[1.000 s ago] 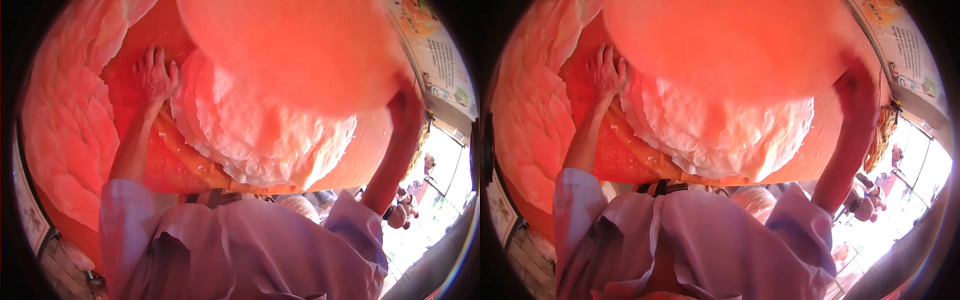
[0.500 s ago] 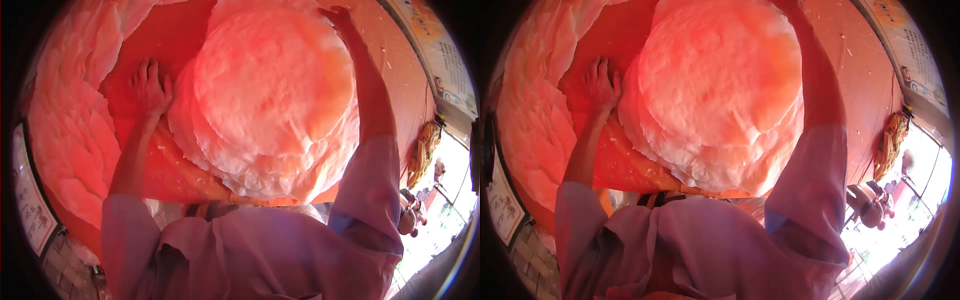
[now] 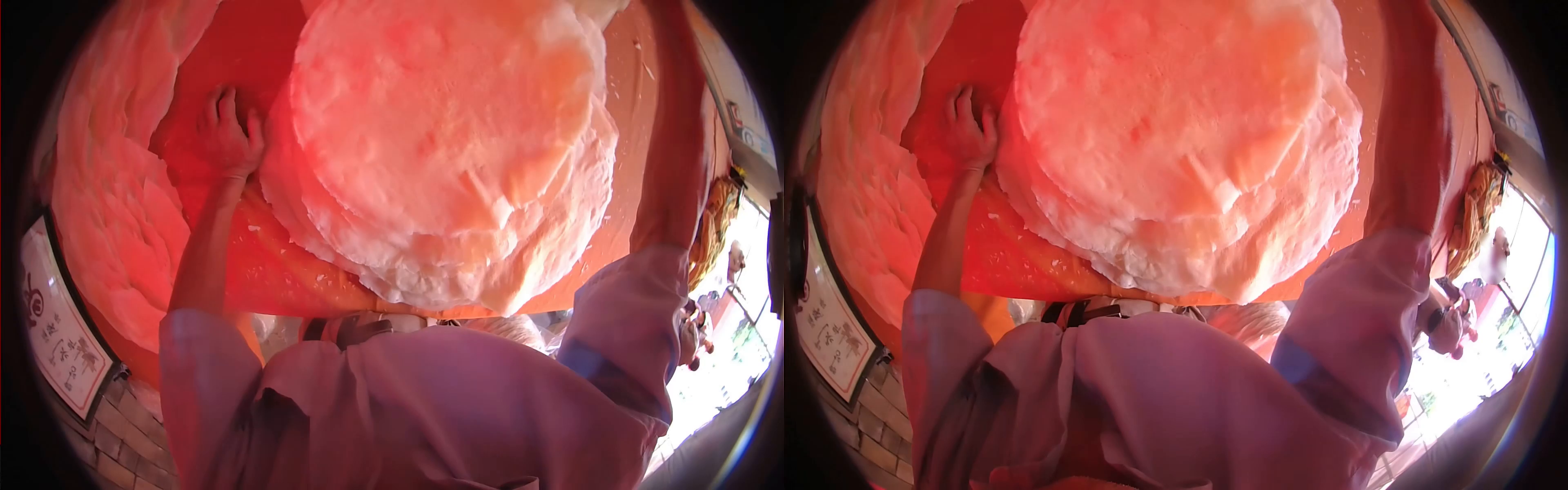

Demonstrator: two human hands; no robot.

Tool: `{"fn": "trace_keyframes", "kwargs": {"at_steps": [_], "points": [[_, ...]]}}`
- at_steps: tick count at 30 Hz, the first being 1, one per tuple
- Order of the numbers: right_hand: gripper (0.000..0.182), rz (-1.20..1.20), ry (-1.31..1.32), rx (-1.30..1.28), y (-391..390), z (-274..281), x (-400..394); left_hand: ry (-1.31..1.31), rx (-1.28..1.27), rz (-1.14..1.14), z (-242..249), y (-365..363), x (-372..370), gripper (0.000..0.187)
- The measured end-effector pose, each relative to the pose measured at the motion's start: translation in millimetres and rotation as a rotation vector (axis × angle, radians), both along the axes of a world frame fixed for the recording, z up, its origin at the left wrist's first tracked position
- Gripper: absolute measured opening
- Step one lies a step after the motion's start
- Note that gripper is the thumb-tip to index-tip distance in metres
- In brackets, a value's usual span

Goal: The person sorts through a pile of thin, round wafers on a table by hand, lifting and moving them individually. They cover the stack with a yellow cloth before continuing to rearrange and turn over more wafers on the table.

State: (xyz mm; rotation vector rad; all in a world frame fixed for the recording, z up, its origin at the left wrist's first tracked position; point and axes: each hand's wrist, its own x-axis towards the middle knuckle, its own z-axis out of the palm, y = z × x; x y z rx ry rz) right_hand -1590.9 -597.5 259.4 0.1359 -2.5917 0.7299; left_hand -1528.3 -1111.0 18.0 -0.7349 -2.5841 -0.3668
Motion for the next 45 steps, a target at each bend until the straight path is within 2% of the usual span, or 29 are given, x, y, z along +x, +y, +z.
{"fn": "trace_keyframes", "kwargs": {"at_steps": [5, 11, 14, 16, 19, 20, 22, 23, 24, 25, 27, 29, 33, 35, 37, 39, 42, 45], "points": [[0.022, -0.062, 0.182, 0.01, -18.2, 80.9, 59.5, 0.016, -0.059, 0.029, 3.8, 1.9, 2.3, 0.046], [0.019, -0.247, 0.2, -0.157, 4.9, 98.8, 139.3, 0.039, -0.114, 0.073, 14.9, 6.5, 5.5, 0.042], [0.022, -0.354, 0.139, -0.27, 54.7, 69.5, 192.8, 0.041, -0.088, 0.08, 16.4, 7.6, 7.3, 0.04], [0.025, -0.394, 0.095, -0.341, 94.8, 29.5, 239.8, 0.108, -0.05, 0.069, 21.5, 9.0, 6.7, 0.035], [0.031, -0.497, -0.033, -0.429, 135.4, -49.5, 325.1, -0.089, -0.092, 0.084, 34.4, 4.2, 10.4, 0.037], [0.036, -0.753, -0.14, -0.47, 91.5, -59.0, 339.3, 0.073, -0.003, 0.038, 30.6, 2.5, 8.4, 0.029], [0.05, -1.234, -0.403, -0.609, -7.8, -73.0, 364.9, -0.03, 0.042, -0.043, 29.2, -7.7, 5.5, 0.03], [0.055, -1.33, -0.507, -0.649, -22.5, -89.8, 380.1, -0.083, 0.055, -0.082, 30.5, -16.9, 7.2, 0.031], [0.057, -1.34, -0.453, -0.124, -52.2, -99.6, 389.1, -0.096, 0.127, -0.165, 32.9, -26.5, 9.8, 0.031], [0.06, -1.288, -0.375, 0.394, -91.3, -104.8, 392.3, -0.109, 0.199, -0.245, 36.5, -35.6, 13.0, 0.032], [0.064, -1.07, -0.205, 0.501, -173.5, -92.5, 370.9, -0.183, 0.302, -0.345, 49.8, -56.4, 25.2, 0.033], [0.054, -0.76, -0.184, 0.278, -261.0, -84.9, 330.7, -0.313, 0.336, -0.381, 73.5, -96.3, 61.2, 0.034], [0.044, -0.16, -0.629, -1.113, -412.3, -115.1, 268.6, -0.446, 0.329, -0.343, 85.4, -175.6, 143.3, 0.024], [0.042, 0.098, -0.566, -1.087, -466.6, -161.7, 236.6, -0.435, 0.335, -0.276, 92.8, -212.8, 175.9, 0.024], [0.031, 0.032, -0.621, -1.431, -508.1, -208.1, 206.3, -0.405, 0.337, -0.193, 99.0, -241.3, 195.9, 0.025], [0.025, 0.0, -0.731, -1.522, -544.9, -204.1, 194.6, -0.358, 0.325, -0.066, 103.0, -277.3, 212.1, 0.029], [0.023, 0.029, -0.924, -1.315, -573.5, -174.8, 167.5, -0.273, 0.227, 0.145, 98.7, -326.2, 227.5, 0.039], [0.025, 0.033, -1.041, -1.223, -581.1, -176.3, 142.4, -0.295, 0.164, 0.261, 91.2, -340.1, 228.2, 0.054]]}}
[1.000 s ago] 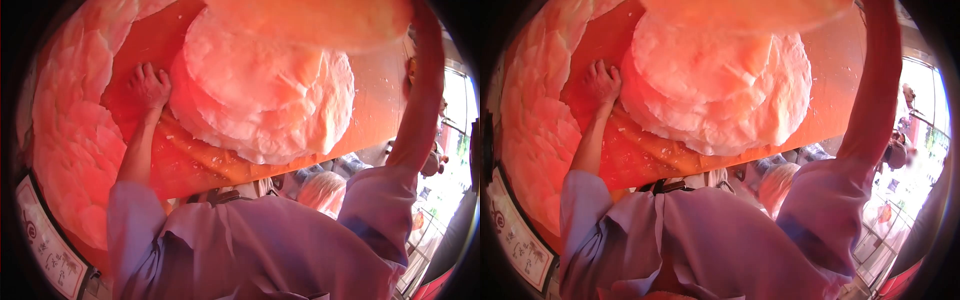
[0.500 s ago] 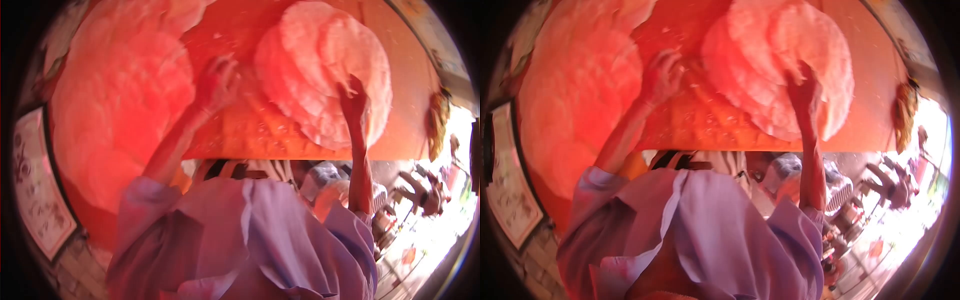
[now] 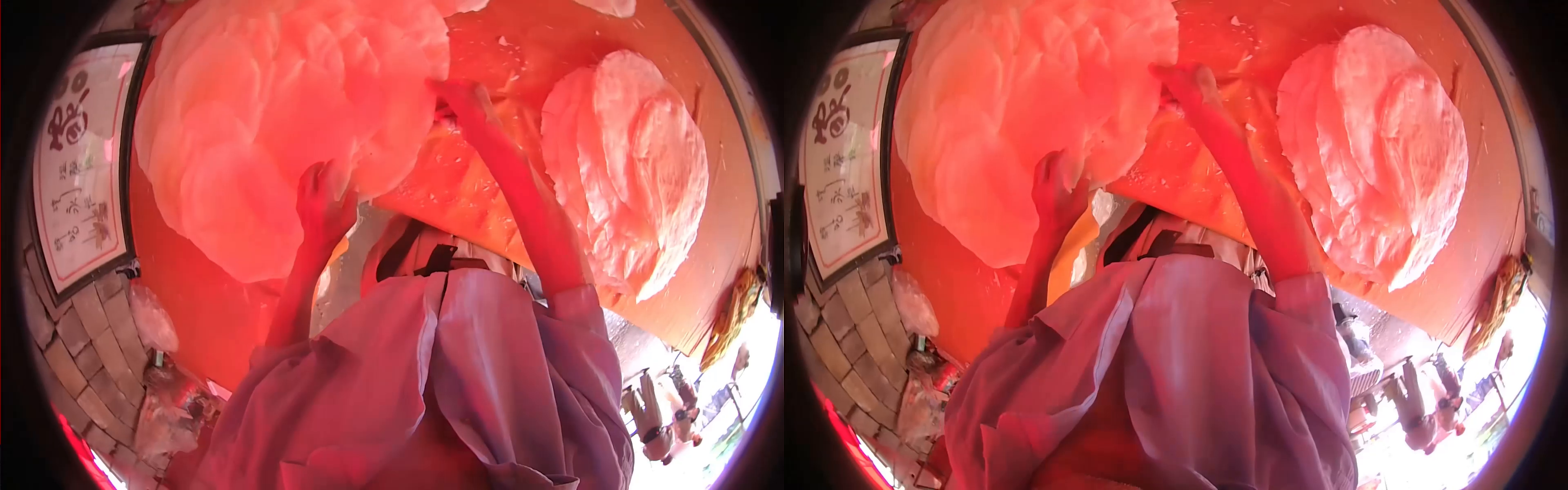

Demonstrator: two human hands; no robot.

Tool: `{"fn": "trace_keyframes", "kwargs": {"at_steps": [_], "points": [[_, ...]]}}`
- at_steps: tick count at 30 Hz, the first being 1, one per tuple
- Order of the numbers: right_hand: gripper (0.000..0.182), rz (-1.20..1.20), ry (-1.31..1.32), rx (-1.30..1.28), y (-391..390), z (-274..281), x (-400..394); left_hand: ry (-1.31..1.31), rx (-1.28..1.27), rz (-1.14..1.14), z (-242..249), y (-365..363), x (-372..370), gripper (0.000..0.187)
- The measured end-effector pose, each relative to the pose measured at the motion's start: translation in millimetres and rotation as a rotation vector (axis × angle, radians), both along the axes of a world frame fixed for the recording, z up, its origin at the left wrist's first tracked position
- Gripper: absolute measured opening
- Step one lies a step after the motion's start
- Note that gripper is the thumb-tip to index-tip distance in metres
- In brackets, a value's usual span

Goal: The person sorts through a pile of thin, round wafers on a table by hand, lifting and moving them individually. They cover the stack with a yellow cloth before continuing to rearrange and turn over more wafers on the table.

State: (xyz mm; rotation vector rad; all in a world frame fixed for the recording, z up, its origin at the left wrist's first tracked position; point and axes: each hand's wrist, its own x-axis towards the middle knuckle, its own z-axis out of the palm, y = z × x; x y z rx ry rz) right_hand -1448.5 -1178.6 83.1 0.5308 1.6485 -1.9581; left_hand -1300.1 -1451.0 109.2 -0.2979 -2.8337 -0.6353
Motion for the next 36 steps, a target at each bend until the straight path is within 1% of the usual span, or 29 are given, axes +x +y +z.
{"fn": "trace_keyframes", "kwargs": {"at_steps": [2, 3, 5, 6, 8, 9, 11, 12, 14, 15, 17, 18, 20, 23, 24, 26, 27, 28, 29, 30, 31, 32, 33, 34, 36], "points": [[0.028, 0.046, 0.006, 0.001, -6.4, -14.4, -12.0, 0.071, -0.018, 0.043, -9.3, 5.2, -20.6, 0.06], [0.033, 0.015, 0.216, 0.332, -13.6, -17.1, -11.8, 0.107, -0.024, 0.058, -14.8, 12.1, -33.5, 0.063], [0.043, -0.058, 0.65, 0.992, -26.1, -21.6, -13.3, 0.112, -0.091, 0.074, -27.6, 19.5, -52.9, 0.064], [0.043, -0.127, 0.688, 1.066, -25.9, -31.1, -20.2, 0.116, -0.124, 0.082, -29.7, 21.2, -60.2, 0.064], [0.043, -0.277, 0.759, 1.212, -17.3, -52.9, -36.0, 0.027, -0.138, 0.042, -26.1, 20.0, -71.6, 0.063], [0.041, -0.14, 0.585, 1.087, -14.4, -36.4, -37.6, -0.02, -0.147, 0.014, -24.6, 18.6, -74.7, 0.062], [0.035, 0.114, 0.244, 0.815, -4.0, -4.1, -48.1, 0.034, -0.183, 0.005, -26.1, 12.5, -79.3, 0.058], [0.035, 0.111, 0.275, 0.722, -2.4, -4.3, -50.0, 0.065, -0.202, 0.001, -25.7, 8.8, -82.2, 0.056], [0.036, 0.102, 0.326, 0.536, -0.4, -7.9, -49.5, 0.057, -0.165, 0.067, -20.8, 0.2, -83.6, 0.04], [0.035, 0.133, 0.382, 0.667, -1.7, -9.6, -52.5, 0.057, -0.144, 0.098, -16.8, -3.8, -86.5, 0.032], [0.035, 0.205, 0.487, 0.93, -10.8, -12.9, -56.6, -0.264, -0.042, 0.186, -2.4, -18.6, -93.0, 0.018], [0.033, 0.136, 0.554, 0.902, -17.1, -11.1, -55.0, -0.42, 0.011, 0.232, 5.7, -26.8, -98.0, 0.013], [0.034, 0.0, 0.687, 0.845, -27.2, -10.1, -49.2, -0.406, 0.193, 0.274, 21.0, -41.3, -101.3, 0.013], [0.039, -0.021, 0.172, 0.248, -18.4, -43.0, -48.9, -0.371, 0.415, 0.304, 39.8, -76.3, -97.1, 0.016], [0.036, -0.057, 0.288, 0.183, -22.9, -47.2, -46.9, -0.356, 0.482, 0.305, 48.2, -83.7, -97.6, 0.017], [0.031, -0.131, 0.503, 0.063, -39.7, -54.0, -34.3, -0.298, 0.443, 0.274, 74.2, -86.5, -95.0, 0.02], [0.028, -0.127, 0.613, 0.115, -50.5, -30.6, -27.3, -0.27, 0.428, 0.254, 84.5, -87.9, -92.6, 0.021], [0.025, -0.122, 0.727, 0.178, -58.7, 10.3, -20.5, -0.291, 0.288, 0.266, 86.5, -104.1, -91.4, 0.021], [0.023, -0.069, 0.78, 0.274, -61.0, 58.5, -10.6, -0.316, 0.153, 0.268, 87.1, -124.5, -90.2, 0.021], [0.021, -0.011, 0.825, 0.38, -53.5, 96.2, -0.5, -0.264, 0.098, 0.273, 93.6, -141.1, -87.2, 0.02], [0.021, -0.079, 0.768, 0.337, -35.8, 112.2, 9.0, -0.211, 0.048, 0.275, 104.8, -145.4, -83.3, 0.02], [0.021, -0.15, 0.716, 0.292, -18.8, 124.5, 17.0, -0.216, 0.039, 0.295, 130.3, -125.7, -77.7, 0.017], [0.021, -0.22, 0.669, 0.241, -3.9, 130.8, 22.6, -0.203, 0.094, 0.282, 138.2, -113.6, -74.2, 0.016], [0.022, -0.249, 0.636, 0.23, 13.4, 125.6, 28.5, -0.191, 0.148, 0.269, 146.4, -101.5, -70.5, 0.016], [0.024, -0.303, 0.579, 0.191, 59.1, 87.1, 48.7, -0.131, 0.38, 0.181, 140.7, -88.0, -70.6, 0.016]]}}
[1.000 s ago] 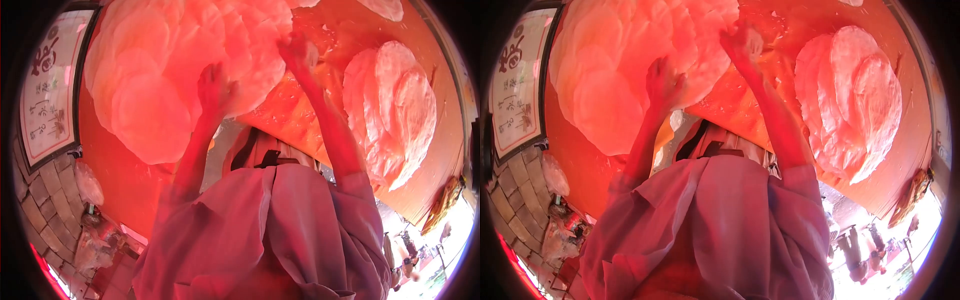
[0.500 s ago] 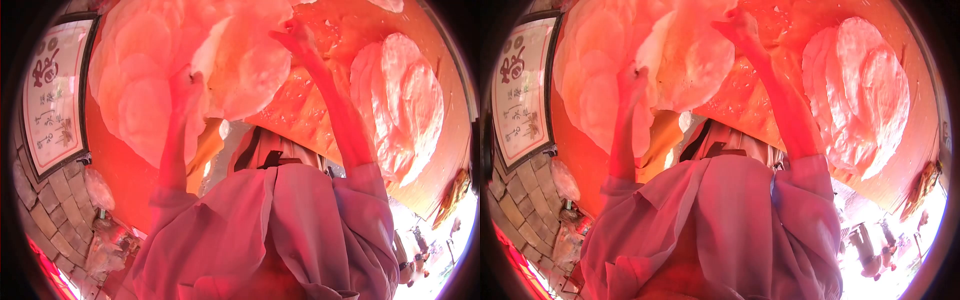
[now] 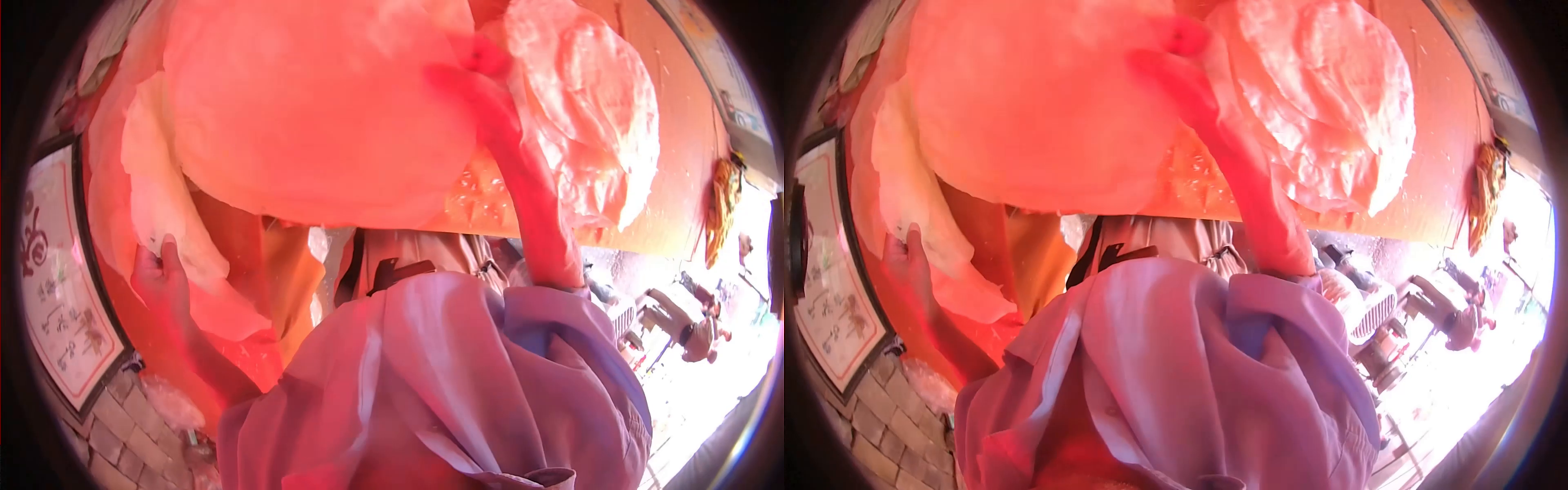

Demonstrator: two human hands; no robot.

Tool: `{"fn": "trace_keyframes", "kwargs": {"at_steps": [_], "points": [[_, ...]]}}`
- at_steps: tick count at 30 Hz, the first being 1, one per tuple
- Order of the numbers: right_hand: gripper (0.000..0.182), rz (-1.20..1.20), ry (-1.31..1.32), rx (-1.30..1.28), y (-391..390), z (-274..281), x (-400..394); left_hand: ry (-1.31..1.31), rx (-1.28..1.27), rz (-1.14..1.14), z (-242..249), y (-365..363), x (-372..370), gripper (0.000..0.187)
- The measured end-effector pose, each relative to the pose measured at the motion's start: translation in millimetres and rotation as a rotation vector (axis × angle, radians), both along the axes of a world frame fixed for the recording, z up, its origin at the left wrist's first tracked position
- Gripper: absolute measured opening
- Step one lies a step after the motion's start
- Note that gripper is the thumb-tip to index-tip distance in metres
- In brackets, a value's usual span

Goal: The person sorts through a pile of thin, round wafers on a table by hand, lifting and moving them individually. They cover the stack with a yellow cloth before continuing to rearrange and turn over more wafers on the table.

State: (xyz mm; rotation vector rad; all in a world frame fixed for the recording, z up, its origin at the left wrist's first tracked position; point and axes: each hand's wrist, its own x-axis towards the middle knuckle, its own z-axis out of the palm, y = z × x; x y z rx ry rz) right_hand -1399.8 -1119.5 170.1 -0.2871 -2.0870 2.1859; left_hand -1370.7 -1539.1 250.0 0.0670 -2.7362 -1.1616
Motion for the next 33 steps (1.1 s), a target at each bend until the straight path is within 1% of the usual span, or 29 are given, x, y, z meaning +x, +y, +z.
{"fn": "trace_keyframes", "kwargs": {"at_steps": [2, 3, 4, 5, 6, 8, 9, 10, 11, 12, 13, 14, 15, 16, 17, 18, 19, 20, 21, 22, 23, 24, 25, 26, 28, 29, 31, 33], "points": [[0.026, -0.045, -0.041, -0.076, 44.8, -39.3, 23.8, -0.057, -0.14, -0.071, -9.2, 20.2, -2.2, 0.011], [0.028, -0.067, -0.059, -0.119, 56.0, -40.8, 30.1, -0.083, -0.215, -0.106, -13.4, 30.8, -1.9, 0.009], [0.03, -0.103, -0.068, -0.057, 64.7, -42.6, 32.3, -0.104, -0.294, -0.14, -16.6, 40.6, -3.7, 0.007], [0.031, -0.138, -0.075, 0.0, 69.2, -37.8, 30.8, -0.136, -0.236, -0.176, -18.2, 49.6, -6.9, 0.007], [0.033, -0.173, -0.085, 0.051, 71.1, -24.4, 28.4, -0.127, -0.219, -0.174, -14.1, 60.0, -8.0, 0.007], [0.035, -0.155, -0.013, -0.052, 90.0, 26.3, 27.6, -0.109, -0.191, -0.186, -2.2, 83.1, -11.9, 0.008], [0.042, -0.122, 0.097, 0.047, 118.1, 32.9, 29.1, -0.117, -0.209, -0.203, 3.1, 90.6, -14.3, 0.008], [0.034, -0.22, 0.066, 0.156, 150.8, 37.0, 34.1, -0.125, -0.223, -0.216, 8.6, 96.5, -14.1, 0.009], [0.038, -0.359, -0.05, 0.218, 161.1, 73.5, 47.7, -0.132, -0.236, -0.223, 12.8, 101.5, -14.0, 0.01], [0.023, -0.234, 0.128, 0.066, 184.5, 82.9, 53.8, -0.125, -0.188, -0.254, 12.5, 109.4, -13.4, 0.012], [0.044, -0.28, -0.031, 0.244, 195.8, 113.9, 76.0, -0.117, -0.139, -0.282, 8.9, 120.1, -10.9, 0.013], [0.05, -0.376, -0.109, 0.414, 235.9, 92.5, 89.4, -0.113, -0.091, -0.306, 6.9, 132.1, -7.7, 0.014], [0.054, -0.466, -0.098, 0.496, 288.7, 53.1, 102.1, -0.09, -0.103, -0.363, 7.7, 152.7, -4.6, 0.016], [0.059, -0.574, -0.283, 0.867, 283.9, 70.1, 116.8, -0.114, -0.126, -0.437, 5.0, 166.7, -3.8, 0.012], [0.061, -0.701, -0.252, 1.166, 291.4, 60.6, 126.7, -0.079, -0.155, -0.479, 5.9, 192.4, 0.9, 0.009], [0.062, -0.827, -0.216, 1.463, 300.3, 49.0, 137.6, -0.102, -0.202, -0.513, 2.1, 211.3, 4.8, 0.006], [0.062, -0.862, -0.183, 1.432, 289.2, 45.8, 140.9, -0.079, -0.235, -0.557, -4.4, 229.3, 10.0, 0.015], [0.062, -0.894, -0.153, 1.397, 262.9, 46.9, 142.8, -0.121, -0.252, -0.611, -4.9, 247.5, 16.3, 0.024], [0.053, -0.658, -0.139, 1.043, 237.4, 36.8, 142.9, -0.047, -0.232, -0.675, -9.7, 266.7, 24.9, 0.017], [0.046, -0.488, -0.184, 0.674, 211.7, 27.0, 143.4, -0.022, -0.228, -0.737, -12.1, 281.7, 31.0, 0.02], [0.045, -0.321, -0.256, 0.13, 181.6, 5.7, 136.3, 0.003, -0.228, -0.793, -14.3, 294.1, 36.5, 0.023], [0.055, -0.188, -0.52, -0.489, 144.4, 2.7, 130.1, 0.003, -0.194, -0.825, -16.7, 304.2, 44.1, 0.026], [0.061, -0.039, -0.682, -0.592, 120.3, -6.0, 122.1, 0.102, -0.176, -0.838, -22.9, 314.9, 52.8, 0.028], [0.066, -0.015, -0.708, -0.731, 100.6, -16.6, 120.0, 0.04, -0.151, -0.864, -30.8, 319.8, 59.6, 0.029], [0.061, 0.103, -0.682, -0.705, 85.2, -17.6, 114.6, -0.084, -0.089, -0.911, -47.4, 323.4, 73.2, 0.031], [0.054, 0.11, -0.596, -0.499, 80.6, -26.7, 114.6, -0.104, -0.136, -0.902, -57.0, 321.1, 79.4, 0.033], [0.043, 0.111, -0.414, -0.08, 72.2, -66.3, 119.3, -0.139, -0.215, -0.893, -71.4, 319.5, 90.3, 0.038], [0.037, -0.013, -0.261, -0.757, 46.9, -113.4, 112.7, -0.091, -0.174, -0.872, -65.7, 323.6, 100.2, 0.038]]}}
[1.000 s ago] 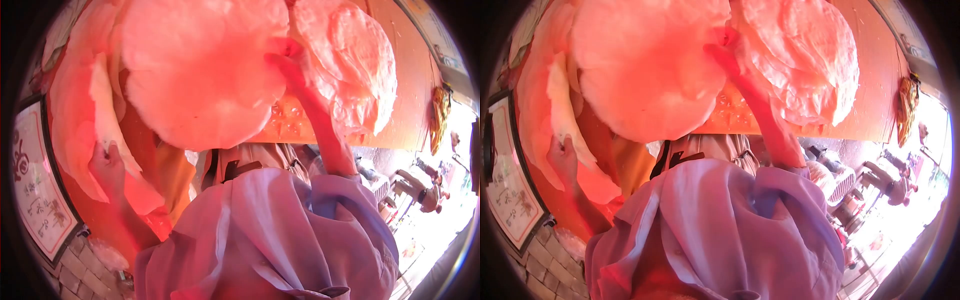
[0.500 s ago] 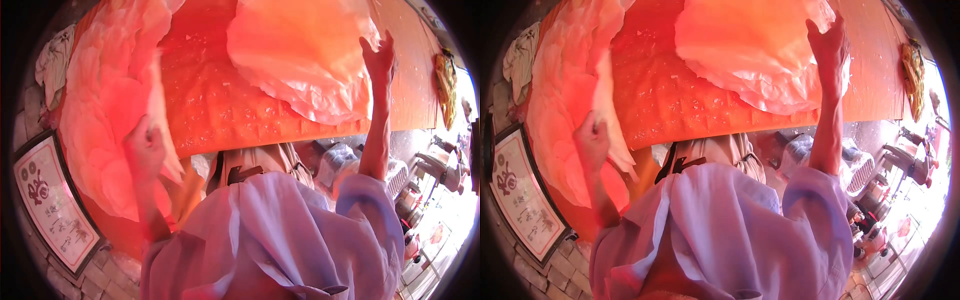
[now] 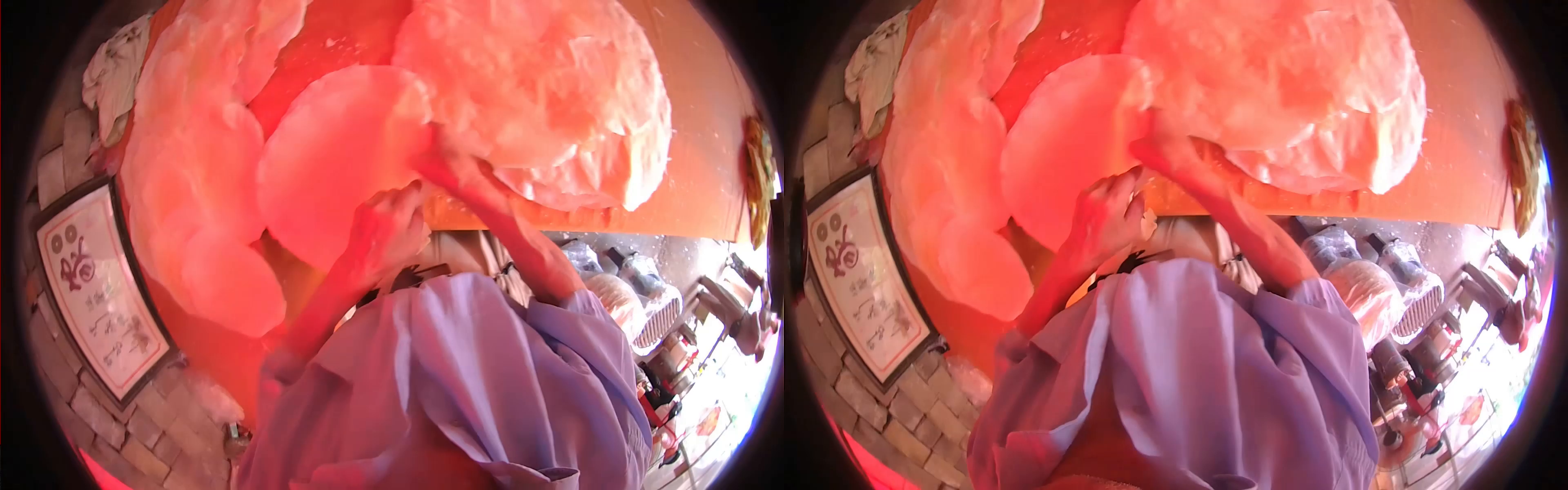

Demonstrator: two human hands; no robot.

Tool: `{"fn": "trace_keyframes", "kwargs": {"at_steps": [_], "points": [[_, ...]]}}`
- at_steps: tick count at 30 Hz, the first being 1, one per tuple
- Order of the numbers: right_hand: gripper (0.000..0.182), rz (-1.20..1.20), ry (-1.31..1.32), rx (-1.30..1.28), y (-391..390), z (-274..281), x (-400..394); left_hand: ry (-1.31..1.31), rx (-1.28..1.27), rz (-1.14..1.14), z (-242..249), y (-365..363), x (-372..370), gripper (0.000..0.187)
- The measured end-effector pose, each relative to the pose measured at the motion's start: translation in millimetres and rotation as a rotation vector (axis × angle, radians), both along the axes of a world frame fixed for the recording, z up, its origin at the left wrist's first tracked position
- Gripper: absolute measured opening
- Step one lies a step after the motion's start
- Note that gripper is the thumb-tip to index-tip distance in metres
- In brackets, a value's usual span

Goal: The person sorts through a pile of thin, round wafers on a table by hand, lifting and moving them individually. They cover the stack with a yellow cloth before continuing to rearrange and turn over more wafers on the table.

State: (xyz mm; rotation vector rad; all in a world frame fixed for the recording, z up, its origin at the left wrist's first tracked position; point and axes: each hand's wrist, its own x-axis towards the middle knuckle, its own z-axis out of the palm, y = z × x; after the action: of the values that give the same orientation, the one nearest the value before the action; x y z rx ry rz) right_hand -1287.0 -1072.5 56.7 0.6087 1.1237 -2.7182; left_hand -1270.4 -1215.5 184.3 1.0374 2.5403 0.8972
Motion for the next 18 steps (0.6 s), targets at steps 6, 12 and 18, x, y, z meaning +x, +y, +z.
{"fn": "trace_keyframes", "kwargs": {"at_steps": [6, 12, 18], "points": [[0.042, 0.084, 0.164, 0.411, 53.7, 175.0, -16.4, 0.235, 0.43, -0.011, 43.3, -4.6, 7.1, 0.042], [0.029, -0.384, 0.143, 0.87, 206.3, 235.2, 7.8, 0.25, 0.371, 0.072, 50.4, 0.0, 2.4, 0.034], [0.021, -0.402, -0.129, 1.179, 336.2, 99.2, 66.7, 0.014, 0.186, 0.198, 5.2, -14.4, 6.0, 0.03]]}}
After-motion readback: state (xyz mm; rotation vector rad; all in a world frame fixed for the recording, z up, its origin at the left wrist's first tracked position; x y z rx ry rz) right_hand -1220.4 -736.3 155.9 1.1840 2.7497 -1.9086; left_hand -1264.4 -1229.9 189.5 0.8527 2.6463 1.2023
